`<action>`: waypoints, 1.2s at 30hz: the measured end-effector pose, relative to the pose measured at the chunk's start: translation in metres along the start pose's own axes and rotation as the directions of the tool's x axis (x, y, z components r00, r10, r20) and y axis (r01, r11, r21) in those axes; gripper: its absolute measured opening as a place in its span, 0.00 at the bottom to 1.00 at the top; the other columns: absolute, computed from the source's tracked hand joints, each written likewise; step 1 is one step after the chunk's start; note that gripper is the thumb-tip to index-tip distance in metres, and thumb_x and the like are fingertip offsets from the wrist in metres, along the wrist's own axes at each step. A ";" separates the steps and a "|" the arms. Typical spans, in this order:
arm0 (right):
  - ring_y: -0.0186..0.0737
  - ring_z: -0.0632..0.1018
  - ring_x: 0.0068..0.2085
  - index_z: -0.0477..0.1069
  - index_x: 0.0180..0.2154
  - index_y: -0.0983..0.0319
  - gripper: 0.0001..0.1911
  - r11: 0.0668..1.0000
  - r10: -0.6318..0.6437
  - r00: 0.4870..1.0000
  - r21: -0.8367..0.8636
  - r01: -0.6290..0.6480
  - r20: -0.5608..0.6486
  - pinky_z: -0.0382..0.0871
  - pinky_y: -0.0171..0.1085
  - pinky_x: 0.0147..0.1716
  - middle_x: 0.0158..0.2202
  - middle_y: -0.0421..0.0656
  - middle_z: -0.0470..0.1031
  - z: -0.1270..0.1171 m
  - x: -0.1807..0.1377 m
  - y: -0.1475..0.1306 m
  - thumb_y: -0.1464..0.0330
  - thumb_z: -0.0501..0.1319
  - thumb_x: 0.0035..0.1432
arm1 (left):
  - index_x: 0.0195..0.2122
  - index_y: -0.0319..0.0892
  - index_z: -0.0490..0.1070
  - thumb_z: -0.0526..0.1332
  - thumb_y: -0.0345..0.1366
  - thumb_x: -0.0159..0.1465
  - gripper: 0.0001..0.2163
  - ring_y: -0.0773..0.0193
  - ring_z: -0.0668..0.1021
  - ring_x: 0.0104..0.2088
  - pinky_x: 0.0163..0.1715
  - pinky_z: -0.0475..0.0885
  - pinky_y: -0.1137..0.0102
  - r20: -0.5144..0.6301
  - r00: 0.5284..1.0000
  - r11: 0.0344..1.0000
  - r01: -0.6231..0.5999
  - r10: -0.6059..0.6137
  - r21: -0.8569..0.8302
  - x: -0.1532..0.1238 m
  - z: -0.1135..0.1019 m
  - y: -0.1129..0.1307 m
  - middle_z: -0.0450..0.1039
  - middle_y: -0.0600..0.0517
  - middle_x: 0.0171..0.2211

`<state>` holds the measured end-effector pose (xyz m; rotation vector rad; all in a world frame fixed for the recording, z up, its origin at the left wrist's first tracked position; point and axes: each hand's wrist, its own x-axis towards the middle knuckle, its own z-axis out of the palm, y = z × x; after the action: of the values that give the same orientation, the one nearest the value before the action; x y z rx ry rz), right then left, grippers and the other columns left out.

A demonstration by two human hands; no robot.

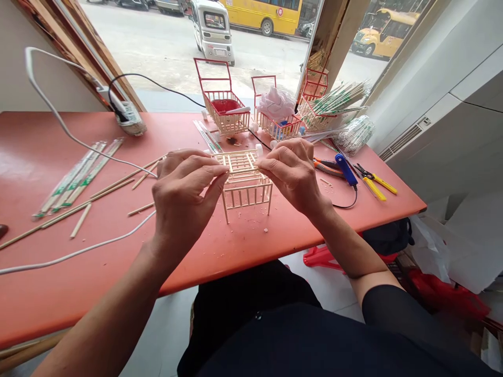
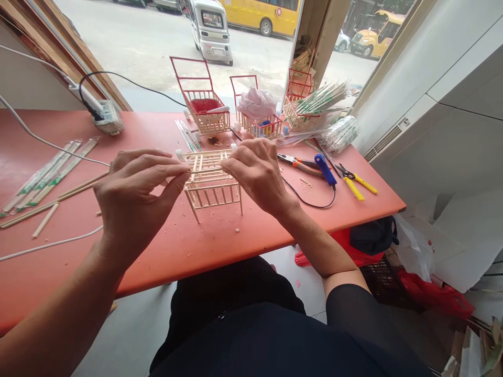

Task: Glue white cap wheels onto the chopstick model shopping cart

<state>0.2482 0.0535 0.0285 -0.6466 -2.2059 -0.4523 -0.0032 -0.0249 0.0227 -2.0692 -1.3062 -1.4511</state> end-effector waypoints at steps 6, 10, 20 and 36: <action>0.44 0.79 0.60 0.77 0.55 0.53 0.06 1.000 0.025 1.000 0.016 -0.025 0.014 0.62 0.50 0.66 0.49 0.39 0.84 -0.004 0.000 -0.005 0.67 0.63 0.83 | 0.44 0.49 0.84 0.70 0.34 0.77 0.04 0.52 0.87 0.48 0.52 0.81 0.55 -0.007 1.000 1.000 -0.003 0.003 0.021 0.001 -0.002 0.000 0.89 0.52 0.40; 0.42 0.79 0.59 0.78 0.51 0.54 0.06 1.000 0.026 0.999 -0.010 -0.025 0.030 0.62 0.49 0.67 0.46 0.38 0.85 -0.016 0.001 -0.012 0.67 0.62 0.84 | 0.43 0.50 0.83 0.73 0.31 0.74 0.04 0.52 0.88 0.48 0.53 0.81 0.55 -0.053 0.997 0.998 -0.052 0.051 -0.020 0.000 -0.006 0.003 0.89 0.53 0.41; 0.43 0.80 0.61 0.80 0.56 0.54 0.12 0.995 -0.075 0.996 0.061 0.073 0.037 0.64 0.47 0.69 0.52 0.41 0.88 -0.063 -0.045 -0.053 0.55 0.65 0.82 | 0.49 0.49 0.82 0.74 0.22 0.65 0.16 0.43 0.90 0.44 0.50 0.81 0.51 0.020 0.983 0.983 -0.184 0.185 -0.020 -0.039 -0.036 0.028 0.89 0.46 0.40; 0.68 0.82 0.60 0.76 0.60 0.67 0.26 0.321 0.947 0.243 -0.551 -0.770 0.211 0.74 0.60 0.65 0.57 0.66 0.84 -0.073 -0.098 0.124 0.53 0.67 0.76 | 0.50 0.58 0.82 0.70 0.33 0.66 0.13 0.40 0.90 0.38 0.44 0.83 0.45 -0.047 0.997 0.994 -0.069 0.065 -0.086 -0.070 -0.026 0.023 0.89 0.48 0.37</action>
<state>0.4184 0.0876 0.0134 -2.3005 -1.7351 -0.0033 -0.0056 -0.0904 -0.0206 -2.1015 -1.1642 -1.5416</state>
